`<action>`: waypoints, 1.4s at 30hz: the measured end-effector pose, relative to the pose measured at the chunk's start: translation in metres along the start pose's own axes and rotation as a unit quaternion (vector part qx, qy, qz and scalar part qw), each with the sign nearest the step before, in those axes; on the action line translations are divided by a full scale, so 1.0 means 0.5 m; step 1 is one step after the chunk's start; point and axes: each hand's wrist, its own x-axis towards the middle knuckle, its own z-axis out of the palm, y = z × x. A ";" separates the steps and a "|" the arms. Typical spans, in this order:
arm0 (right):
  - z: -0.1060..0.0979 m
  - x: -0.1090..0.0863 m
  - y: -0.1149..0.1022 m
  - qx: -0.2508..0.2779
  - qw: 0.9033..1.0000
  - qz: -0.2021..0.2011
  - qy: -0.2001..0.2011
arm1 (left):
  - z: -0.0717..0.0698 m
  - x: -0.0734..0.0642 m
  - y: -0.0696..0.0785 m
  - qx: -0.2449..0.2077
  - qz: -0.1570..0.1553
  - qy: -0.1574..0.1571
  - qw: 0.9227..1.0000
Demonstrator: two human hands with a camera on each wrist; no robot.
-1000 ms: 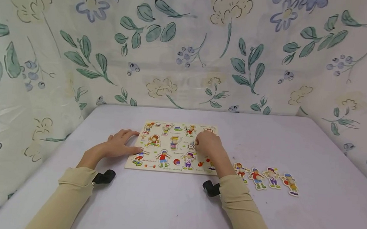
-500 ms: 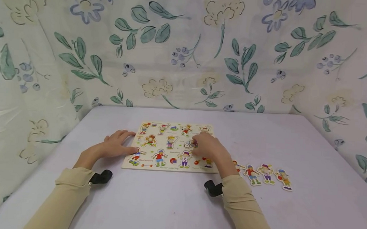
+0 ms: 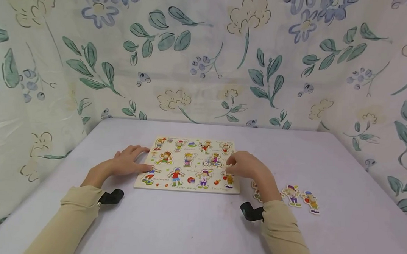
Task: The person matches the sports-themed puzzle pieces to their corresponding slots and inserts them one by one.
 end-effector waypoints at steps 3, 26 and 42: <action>-0.003 -0.012 0.015 -0.002 1.000 0.016 -0.002 | 0.003 0.000 -0.001 0.000 0.000 -0.001 1.000; -0.032 -0.101 0.075 -0.040 0.996 0.060 -0.043 | 0.003 -0.003 -0.007 -0.006 0.006 -0.001 1.000; -0.044 -0.104 0.094 -0.027 0.990 0.097 -0.097 | 0.002 0.001 -0.007 -0.002 0.005 -0.002 1.000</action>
